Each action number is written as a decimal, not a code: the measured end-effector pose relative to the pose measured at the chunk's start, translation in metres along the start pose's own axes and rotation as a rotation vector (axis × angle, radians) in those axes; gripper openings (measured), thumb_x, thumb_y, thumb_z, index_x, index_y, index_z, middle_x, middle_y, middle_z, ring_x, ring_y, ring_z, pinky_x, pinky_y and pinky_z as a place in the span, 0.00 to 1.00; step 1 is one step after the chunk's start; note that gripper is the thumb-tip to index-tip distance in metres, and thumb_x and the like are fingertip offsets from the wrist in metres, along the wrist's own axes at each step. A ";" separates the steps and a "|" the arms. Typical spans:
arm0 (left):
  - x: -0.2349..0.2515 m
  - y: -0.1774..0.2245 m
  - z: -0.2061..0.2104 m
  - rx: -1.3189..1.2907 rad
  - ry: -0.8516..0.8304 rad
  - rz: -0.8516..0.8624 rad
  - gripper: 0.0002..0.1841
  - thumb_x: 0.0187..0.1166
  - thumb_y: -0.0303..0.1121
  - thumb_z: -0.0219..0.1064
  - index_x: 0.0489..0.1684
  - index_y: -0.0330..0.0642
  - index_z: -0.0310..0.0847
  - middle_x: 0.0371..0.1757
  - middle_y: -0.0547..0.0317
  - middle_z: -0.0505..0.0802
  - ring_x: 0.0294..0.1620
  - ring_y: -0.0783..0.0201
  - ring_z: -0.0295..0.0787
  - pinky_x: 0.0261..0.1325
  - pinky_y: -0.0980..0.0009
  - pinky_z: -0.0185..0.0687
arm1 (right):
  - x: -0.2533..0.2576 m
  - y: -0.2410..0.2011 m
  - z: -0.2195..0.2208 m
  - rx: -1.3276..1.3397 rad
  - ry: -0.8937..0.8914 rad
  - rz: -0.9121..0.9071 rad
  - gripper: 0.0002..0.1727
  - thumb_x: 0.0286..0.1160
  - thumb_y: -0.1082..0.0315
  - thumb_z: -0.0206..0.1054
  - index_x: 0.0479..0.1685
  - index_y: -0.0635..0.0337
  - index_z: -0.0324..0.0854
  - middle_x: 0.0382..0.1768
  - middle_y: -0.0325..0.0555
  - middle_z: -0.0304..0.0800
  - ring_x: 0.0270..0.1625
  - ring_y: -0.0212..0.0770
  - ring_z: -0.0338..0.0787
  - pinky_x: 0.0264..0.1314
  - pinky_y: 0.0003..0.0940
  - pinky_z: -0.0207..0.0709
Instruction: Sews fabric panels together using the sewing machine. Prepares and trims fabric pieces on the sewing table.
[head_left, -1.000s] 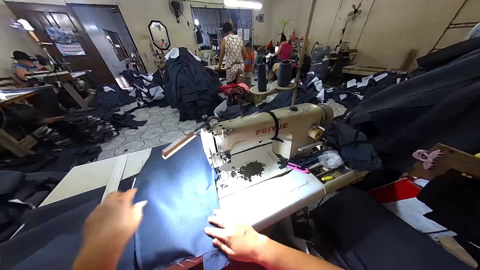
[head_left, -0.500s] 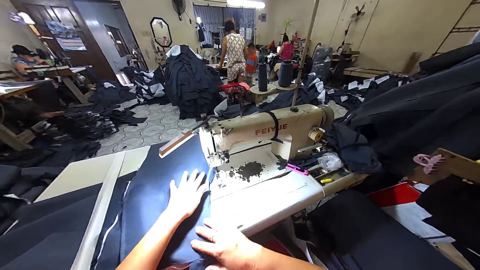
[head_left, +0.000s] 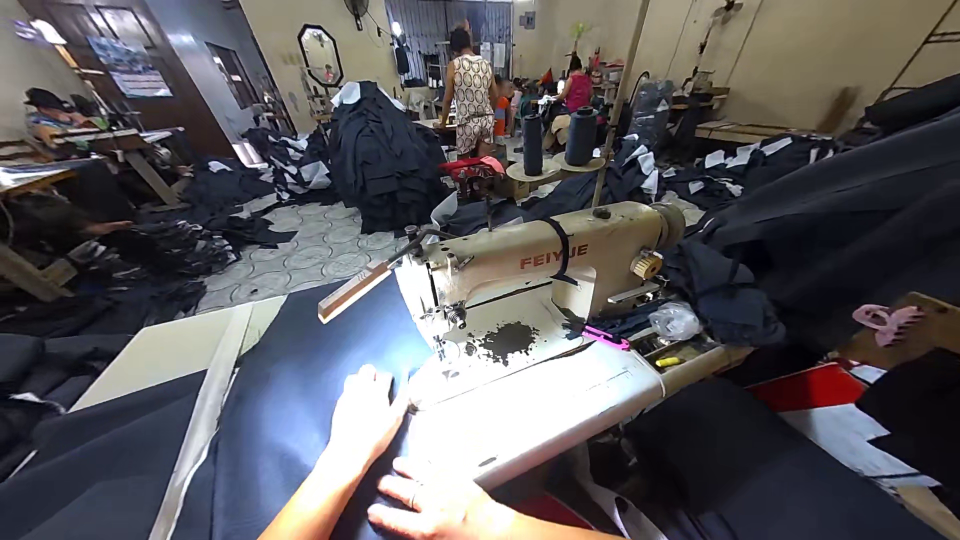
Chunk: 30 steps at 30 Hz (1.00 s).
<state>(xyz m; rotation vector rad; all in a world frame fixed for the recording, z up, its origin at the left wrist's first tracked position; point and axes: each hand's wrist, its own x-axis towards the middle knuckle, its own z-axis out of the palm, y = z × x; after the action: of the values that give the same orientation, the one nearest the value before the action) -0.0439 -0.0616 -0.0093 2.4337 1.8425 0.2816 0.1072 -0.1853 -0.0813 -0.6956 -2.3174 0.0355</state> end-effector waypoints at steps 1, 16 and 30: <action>-0.005 0.013 -0.006 0.012 -0.086 -0.040 0.35 0.82 0.62 0.57 0.68 0.36 0.84 0.69 0.34 0.83 0.71 0.36 0.81 0.68 0.42 0.79 | -0.002 0.000 0.000 -0.007 0.030 -0.011 0.19 0.73 0.65 0.73 0.64 0.51 0.89 0.68 0.52 0.90 0.78 0.56 0.82 0.81 0.51 0.74; 0.027 0.039 -0.030 0.014 -0.265 -0.118 0.18 0.82 0.39 0.62 0.52 0.29 0.86 0.56 0.34 0.91 0.63 0.37 0.87 0.63 0.39 0.79 | -0.013 -0.001 0.014 -0.287 0.212 0.077 0.19 0.73 0.51 0.65 0.46 0.51 0.95 0.62 0.45 0.95 0.73 0.47 0.88 0.73 0.45 0.80; 0.014 0.003 0.015 -0.333 0.081 0.288 0.12 0.81 0.26 0.62 0.45 0.37 0.94 0.46 0.45 0.97 0.52 0.47 0.94 0.61 0.44 0.83 | -0.042 0.003 -0.007 0.139 0.324 -0.116 0.10 0.75 0.71 0.66 0.43 0.60 0.94 0.55 0.54 0.95 0.67 0.51 0.89 0.73 0.43 0.80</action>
<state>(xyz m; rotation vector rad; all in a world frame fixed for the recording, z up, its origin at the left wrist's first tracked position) -0.0343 -0.0486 -0.0222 2.4662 1.3320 0.6561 0.1385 -0.2047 -0.1034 -0.4586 -2.0179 0.0287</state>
